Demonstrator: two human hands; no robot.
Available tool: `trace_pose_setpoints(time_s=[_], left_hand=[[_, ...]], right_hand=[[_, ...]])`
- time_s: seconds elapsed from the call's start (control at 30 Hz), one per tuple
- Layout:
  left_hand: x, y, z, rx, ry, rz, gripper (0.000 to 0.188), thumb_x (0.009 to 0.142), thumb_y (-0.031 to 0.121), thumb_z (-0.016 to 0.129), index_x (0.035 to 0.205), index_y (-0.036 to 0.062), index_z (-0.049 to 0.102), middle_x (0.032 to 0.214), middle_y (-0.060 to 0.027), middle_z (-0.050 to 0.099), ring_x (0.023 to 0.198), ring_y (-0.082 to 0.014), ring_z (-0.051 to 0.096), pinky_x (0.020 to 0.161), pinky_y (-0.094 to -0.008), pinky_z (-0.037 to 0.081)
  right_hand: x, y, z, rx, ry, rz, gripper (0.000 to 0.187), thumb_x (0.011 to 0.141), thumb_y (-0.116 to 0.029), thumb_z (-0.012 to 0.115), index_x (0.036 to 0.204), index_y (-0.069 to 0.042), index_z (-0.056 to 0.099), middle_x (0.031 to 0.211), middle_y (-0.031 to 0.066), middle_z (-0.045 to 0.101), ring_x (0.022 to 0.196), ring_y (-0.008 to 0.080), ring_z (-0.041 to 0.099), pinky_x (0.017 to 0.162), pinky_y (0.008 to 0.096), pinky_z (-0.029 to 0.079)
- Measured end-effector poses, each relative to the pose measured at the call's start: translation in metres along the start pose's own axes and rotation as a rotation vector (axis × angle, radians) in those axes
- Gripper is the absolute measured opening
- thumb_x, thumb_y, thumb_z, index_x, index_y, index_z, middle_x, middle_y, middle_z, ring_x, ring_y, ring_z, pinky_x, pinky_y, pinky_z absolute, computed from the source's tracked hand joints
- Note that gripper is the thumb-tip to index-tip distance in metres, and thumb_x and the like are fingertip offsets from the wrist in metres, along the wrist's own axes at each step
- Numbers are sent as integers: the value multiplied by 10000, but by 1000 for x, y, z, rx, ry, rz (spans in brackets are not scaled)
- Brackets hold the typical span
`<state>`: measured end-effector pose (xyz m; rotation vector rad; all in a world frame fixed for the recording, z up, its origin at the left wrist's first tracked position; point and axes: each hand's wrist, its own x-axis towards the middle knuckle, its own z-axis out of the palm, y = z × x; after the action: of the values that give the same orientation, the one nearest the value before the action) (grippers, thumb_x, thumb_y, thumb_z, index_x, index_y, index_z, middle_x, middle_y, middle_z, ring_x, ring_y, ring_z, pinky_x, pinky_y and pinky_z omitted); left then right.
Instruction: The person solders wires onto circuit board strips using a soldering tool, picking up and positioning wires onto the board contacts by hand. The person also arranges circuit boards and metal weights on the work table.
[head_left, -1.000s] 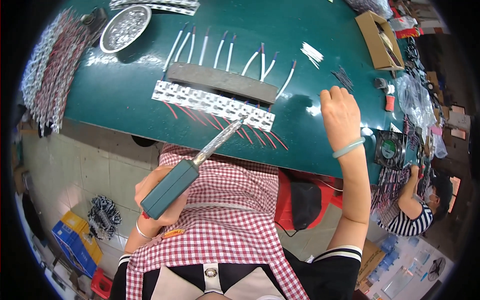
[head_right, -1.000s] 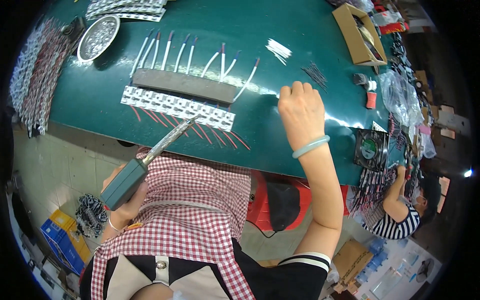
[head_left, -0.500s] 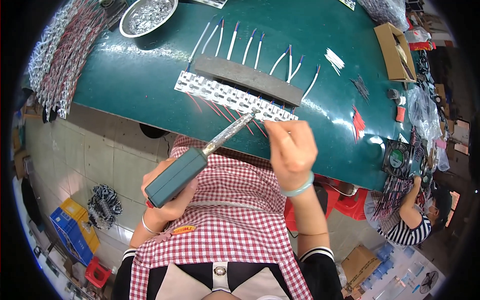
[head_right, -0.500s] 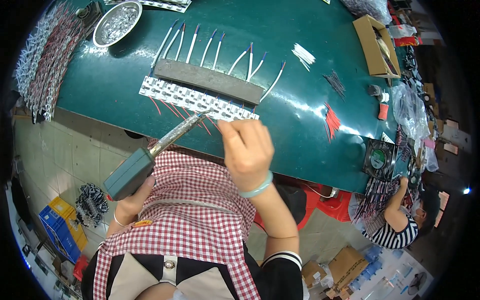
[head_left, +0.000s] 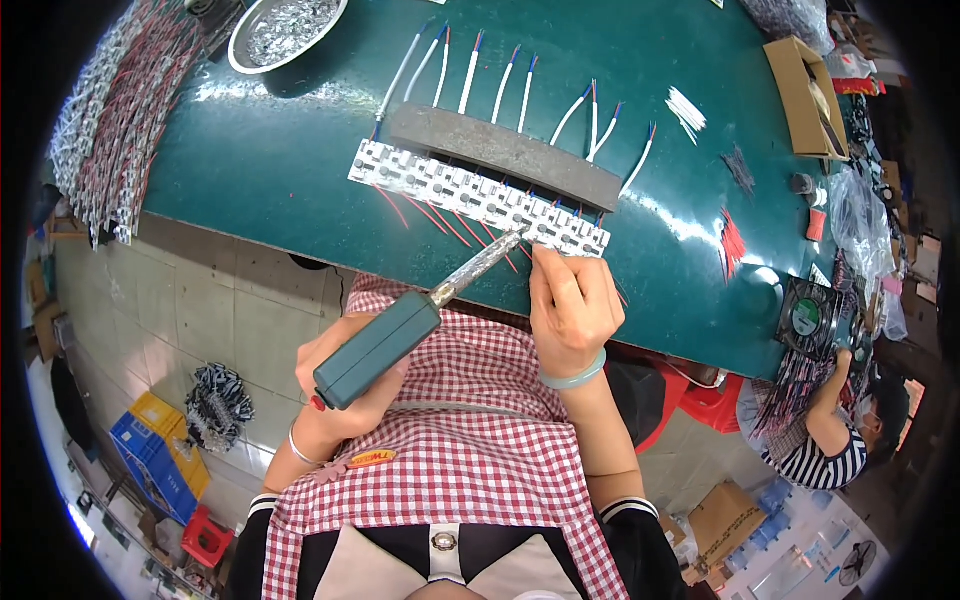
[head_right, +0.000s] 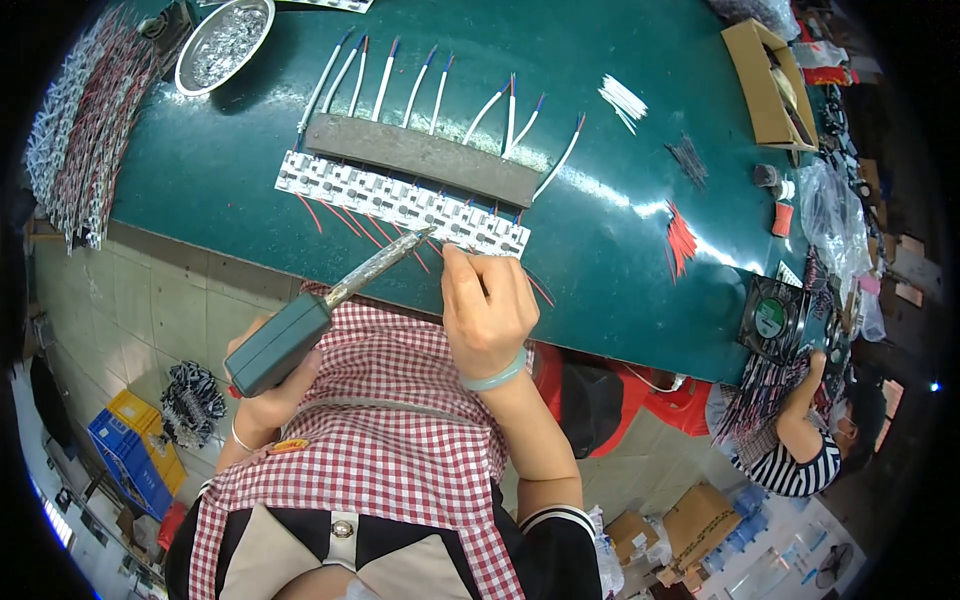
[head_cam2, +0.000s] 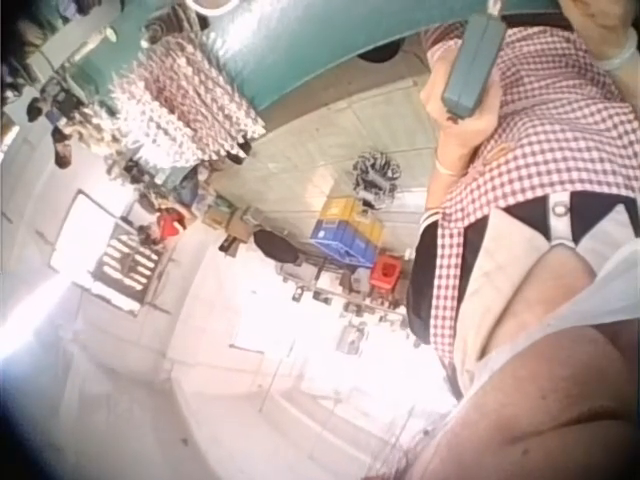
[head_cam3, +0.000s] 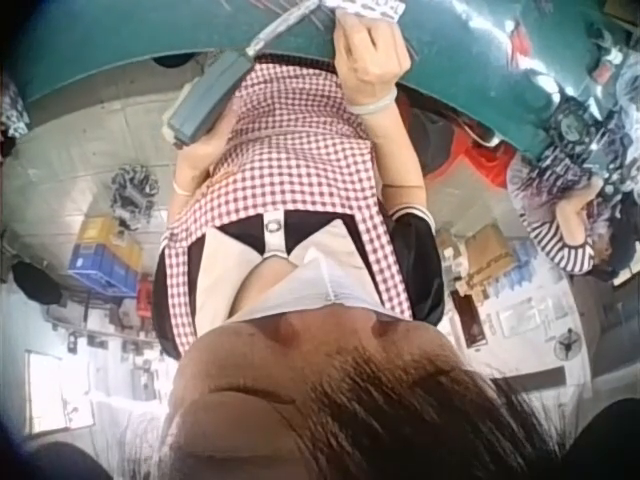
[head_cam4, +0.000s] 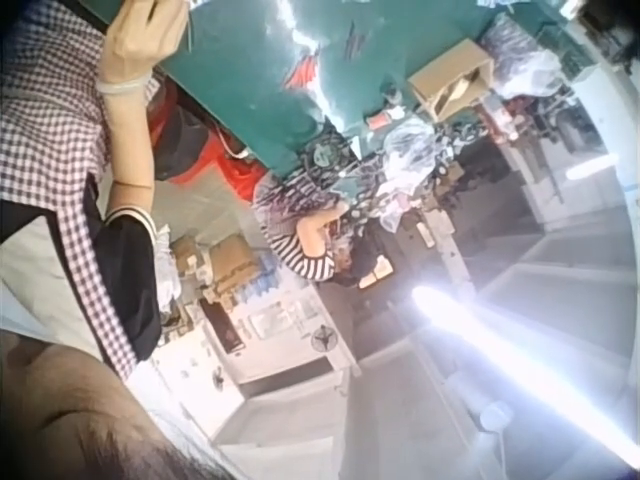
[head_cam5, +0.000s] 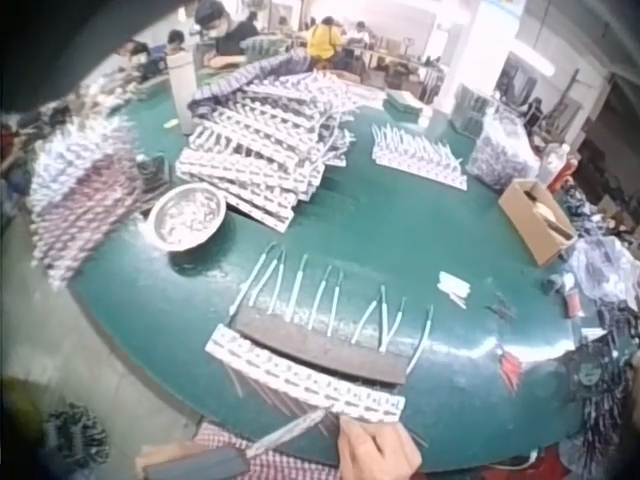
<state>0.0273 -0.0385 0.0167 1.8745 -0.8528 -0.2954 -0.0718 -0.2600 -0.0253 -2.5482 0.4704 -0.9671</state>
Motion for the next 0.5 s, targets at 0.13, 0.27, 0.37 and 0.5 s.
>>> trace_pose_setpoints(time_s=[0.13, 0.27, 0.37, 0.5], left_hand=[[1, 1, 1, -14, -14, -21, 241, 672, -60, 774, 901, -58, 698, 907, -156, 702, 726, -248, 713, 628, -302, 558], [2, 0, 2, 2, -29, -30, 241, 661, -66, 761, 891, -60, 687, 897, -152, 699, 726, -248, 707, 640, -303, 555], [4, -2, 3, 4, -43, -25, 251, 650, -70, 748, 892, -59, 679, 897, -152, 698, 725, -251, 704, 644, -305, 552], [6, -3, 3, -29, -52, -31, 273, 634, -65, 728, 900, -52, 669, 878, -148, 698, 711, -253, 699, 640, -308, 547]], right_hand=[[2, 1, 0, 14, -18, -9, 286, 701, 60, 778, 966, -38, 734, 757, 60, 582, 657, 213, 581, 563, 326, 468], [1, 2, -2, 12, -37, 3, 295, 703, 57, 772, 978, -42, 734, 764, 61, 583, 665, 214, 583, 569, 327, 470], [2, 3, -2, 31, -40, 8, 289, 705, 54, 772, 976, -40, 734, 767, 62, 581, 671, 214, 585, 574, 329, 470], [2, 2, -1, 47, -37, 18, 287, 704, 51, 771, 973, -38, 733, 768, 62, 579, 674, 215, 585, 578, 329, 469]])
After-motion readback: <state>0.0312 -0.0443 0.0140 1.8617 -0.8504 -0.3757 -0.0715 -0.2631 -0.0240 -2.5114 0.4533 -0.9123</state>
